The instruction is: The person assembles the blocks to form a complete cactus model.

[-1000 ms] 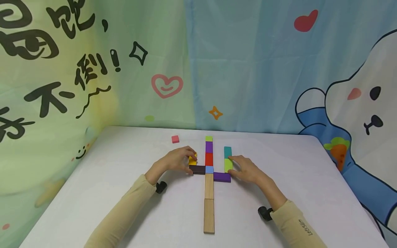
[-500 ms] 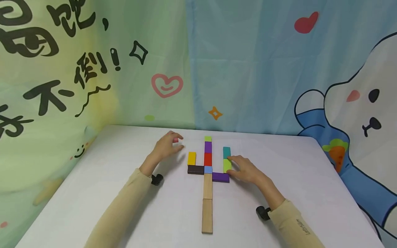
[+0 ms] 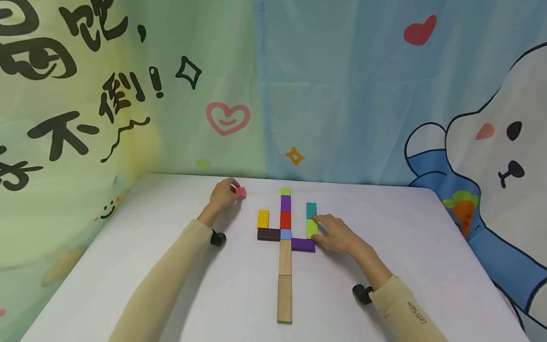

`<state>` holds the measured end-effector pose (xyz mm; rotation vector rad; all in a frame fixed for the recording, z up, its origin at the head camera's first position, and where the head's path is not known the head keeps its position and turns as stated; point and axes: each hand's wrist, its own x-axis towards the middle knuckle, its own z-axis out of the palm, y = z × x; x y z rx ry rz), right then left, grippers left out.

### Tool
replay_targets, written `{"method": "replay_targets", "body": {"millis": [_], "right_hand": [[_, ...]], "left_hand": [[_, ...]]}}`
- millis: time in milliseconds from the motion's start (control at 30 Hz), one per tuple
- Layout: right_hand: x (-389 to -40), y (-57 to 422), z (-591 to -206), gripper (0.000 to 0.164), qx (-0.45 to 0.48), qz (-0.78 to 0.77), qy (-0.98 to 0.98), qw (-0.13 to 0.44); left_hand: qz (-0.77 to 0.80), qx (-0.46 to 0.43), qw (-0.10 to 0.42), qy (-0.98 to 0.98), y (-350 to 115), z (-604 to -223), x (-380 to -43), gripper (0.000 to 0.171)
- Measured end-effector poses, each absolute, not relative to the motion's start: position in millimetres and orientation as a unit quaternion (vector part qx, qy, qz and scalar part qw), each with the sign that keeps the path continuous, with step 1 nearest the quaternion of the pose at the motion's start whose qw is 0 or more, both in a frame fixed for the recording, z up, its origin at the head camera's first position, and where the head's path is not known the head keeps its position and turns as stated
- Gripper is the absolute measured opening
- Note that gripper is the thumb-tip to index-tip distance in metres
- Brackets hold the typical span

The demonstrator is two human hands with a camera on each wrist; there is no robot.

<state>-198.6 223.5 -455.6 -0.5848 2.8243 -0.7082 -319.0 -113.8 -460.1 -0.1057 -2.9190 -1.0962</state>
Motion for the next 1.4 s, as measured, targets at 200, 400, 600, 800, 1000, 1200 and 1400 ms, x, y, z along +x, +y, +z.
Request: {"method": "replay_targets", "body": {"millis": [200, 400, 600, 800, 1000, 1200, 1400], "right_hand": [[-198.7, 226.0, -454.4, 0.059, -0.205, -0.237, 0.946, 0.08], [-197.5, 223.4, -455.2, 0.06, -0.192, -0.24, 0.947, 0.089], [-196.8, 221.8, -455.2, 0.061, -0.188, -0.242, 0.947, 0.091], [-197.0, 223.8, -454.8, 0.061, -0.189, -0.241, 0.948, 0.084], [-197.8, 223.3, -455.5, 0.061, -0.192, -0.245, 0.946, 0.087], [-197.6, 222.6, -455.3, 0.061, -0.192, -0.242, 0.947, 0.088], [-196.8, 222.5, -454.9, 0.061, -0.187, -0.242, 0.948, 0.089]], "left_hand": [[-0.446, -0.088, -0.037, -0.89, -99.1, -458.4, -315.9, 0.017], [-0.448, -0.11, -0.091, -0.882, -82.1, -460.2, -310.0, 0.017], [-0.459, -0.103, -0.104, -0.876, -76.6, -466.5, -309.0, 0.02], [-0.448, -0.104, -0.116, -0.881, -74.8, -467.4, -309.7, 0.024], [-0.436, -0.099, -0.134, -0.885, -76.3, -465.4, -307.6, 0.025], [-0.425, -0.099, -0.146, -0.888, -78.7, -461.1, -304.5, 0.026], [-0.414, -0.105, -0.16, -0.89, -78.7, -459.2, -303.7, 0.026]]}}
